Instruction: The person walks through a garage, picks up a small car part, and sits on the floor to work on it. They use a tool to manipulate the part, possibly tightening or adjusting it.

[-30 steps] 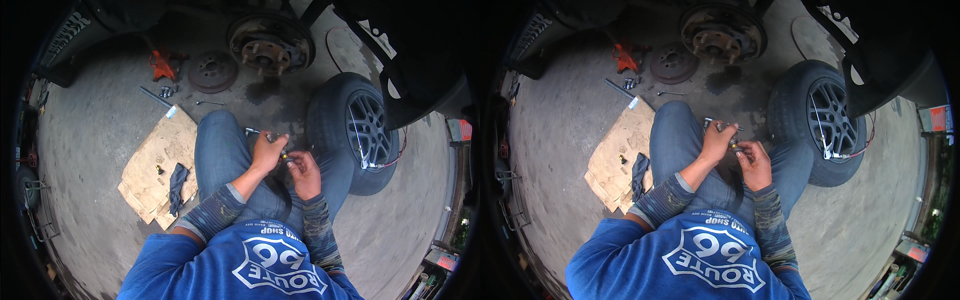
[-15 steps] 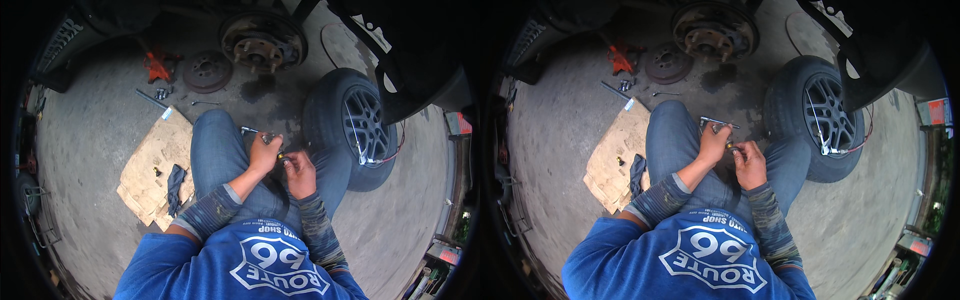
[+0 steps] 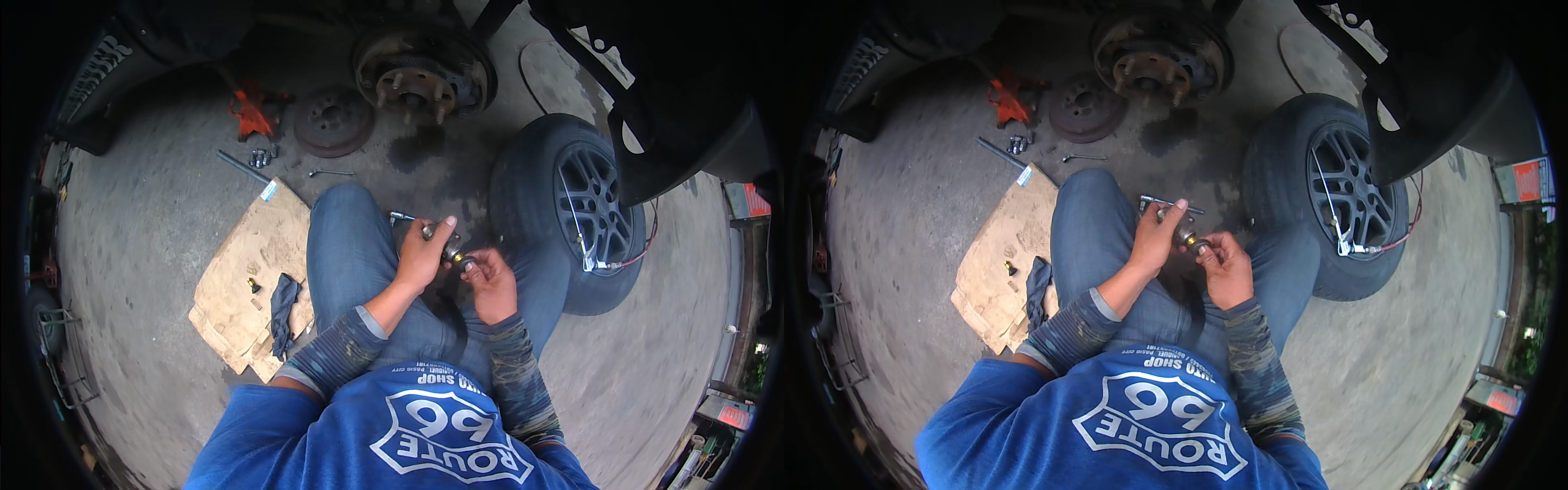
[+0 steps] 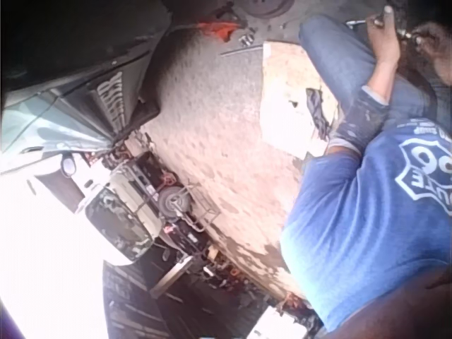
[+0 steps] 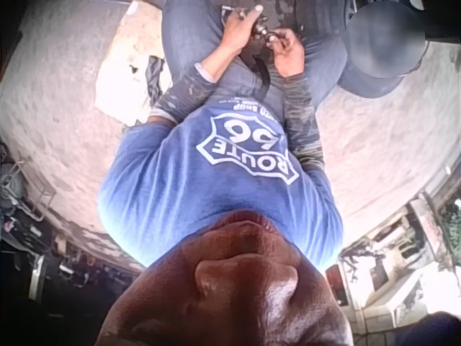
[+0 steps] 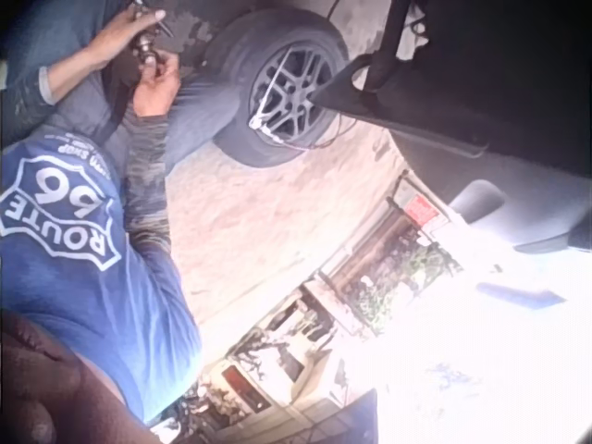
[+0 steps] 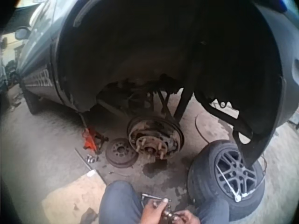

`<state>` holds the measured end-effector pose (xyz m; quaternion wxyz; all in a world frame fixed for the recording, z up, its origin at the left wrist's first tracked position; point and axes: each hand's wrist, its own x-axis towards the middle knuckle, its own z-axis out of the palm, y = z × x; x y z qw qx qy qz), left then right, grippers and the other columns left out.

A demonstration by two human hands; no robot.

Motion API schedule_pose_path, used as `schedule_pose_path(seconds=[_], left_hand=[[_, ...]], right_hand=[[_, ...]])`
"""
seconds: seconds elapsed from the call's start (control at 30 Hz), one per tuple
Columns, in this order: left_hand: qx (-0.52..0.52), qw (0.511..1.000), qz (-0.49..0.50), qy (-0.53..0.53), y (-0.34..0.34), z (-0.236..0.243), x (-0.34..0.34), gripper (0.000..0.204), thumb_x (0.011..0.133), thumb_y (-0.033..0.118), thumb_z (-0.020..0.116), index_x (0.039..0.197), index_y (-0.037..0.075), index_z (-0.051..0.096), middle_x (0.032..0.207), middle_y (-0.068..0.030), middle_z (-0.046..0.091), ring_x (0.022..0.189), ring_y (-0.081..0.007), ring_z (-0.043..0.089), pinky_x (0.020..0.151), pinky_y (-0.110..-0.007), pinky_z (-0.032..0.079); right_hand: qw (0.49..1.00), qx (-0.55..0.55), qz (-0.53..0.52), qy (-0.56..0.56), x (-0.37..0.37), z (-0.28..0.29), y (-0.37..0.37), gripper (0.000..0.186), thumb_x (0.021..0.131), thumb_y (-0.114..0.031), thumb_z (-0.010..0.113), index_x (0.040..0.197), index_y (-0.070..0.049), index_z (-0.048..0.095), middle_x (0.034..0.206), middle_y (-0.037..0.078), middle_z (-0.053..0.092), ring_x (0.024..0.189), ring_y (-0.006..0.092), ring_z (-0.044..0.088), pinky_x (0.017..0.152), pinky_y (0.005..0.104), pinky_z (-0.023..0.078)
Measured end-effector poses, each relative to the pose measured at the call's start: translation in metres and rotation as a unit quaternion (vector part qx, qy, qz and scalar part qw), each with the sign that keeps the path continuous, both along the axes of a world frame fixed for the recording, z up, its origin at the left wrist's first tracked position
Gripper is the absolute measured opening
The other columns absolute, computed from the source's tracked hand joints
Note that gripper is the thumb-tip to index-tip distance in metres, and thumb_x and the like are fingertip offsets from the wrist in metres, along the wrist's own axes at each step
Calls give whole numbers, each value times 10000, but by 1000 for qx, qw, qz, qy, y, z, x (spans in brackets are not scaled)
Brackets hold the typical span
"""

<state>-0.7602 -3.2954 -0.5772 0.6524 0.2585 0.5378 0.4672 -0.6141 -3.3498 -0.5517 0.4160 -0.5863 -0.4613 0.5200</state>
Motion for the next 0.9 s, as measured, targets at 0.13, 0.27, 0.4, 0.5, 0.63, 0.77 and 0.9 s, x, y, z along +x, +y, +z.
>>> schedule_pose_path(seconds=[0.13,0.27,0.4,0.5,0.63,0.77,0.9], left_hand=[[28,994,-109,-6,9,6,-14,389,896,385,714,952,13,618,719,-32,615,522,-88,559,441,-227,461],[25,990,-110,78,9,3,-12,333,871,349,726,916,27,653,679,-14,601,538,-76,537,419,-235,405],[37,985,-67,156,9,-2,-10,329,838,324,738,855,5,659,669,-29,616,574,-95,556,472,-267,419],[85,967,-70,228,7,-2,-8,339,826,314,744,837,-14,662,702,-52,652,636,-117,591,569,-291,455],[65,968,-75,231,7,-4,-7,330,819,292,745,843,-29,674,749,-68,680,706,-128,614,658,-291,469],[72,973,-81,206,7,-8,-7,323,822,279,738,874,-35,683,767,-70,684,728,-124,618,675,-283,477],[80,973,-87,199,7,-14,-7,322,827,270,732,888,-43,686,778,-70,689,732,-121,621,685,-281,484]], right_hand=[[996,-15,11,85,10,7,1,118,991,-13,546,1106,-2,571,985,31,620,821,81,600,759,232,512],[994,-18,62,89,8,15,2,201,981,-45,567,1176,-11,527,1065,63,604,860,109,607,761,255,509],[985,58,109,-121,2,22,1,329,935,-124,647,1211,-21,501,1094,125,603,850,204,639,753,334,518],[944,103,119,-289,-9,21,-2,401,910,-187,687,1212,-7,493,1029,142,603,809,239,633,728,355,511],[919,109,82,-369,-15,19,-3,311,942,-172,627,1168,-7,490,950,209,625,821,370,640,718,451,490],[912,106,127,-375,-12,23,-2,258,968,-176,563,1144,-4,489,962,256,631,889,447,623,739,510,473],[904,71,149,-394,-9,28,-3,260,974,-209,532,1128,-7,477,989,258,636,902,453,626,757,528,486]])
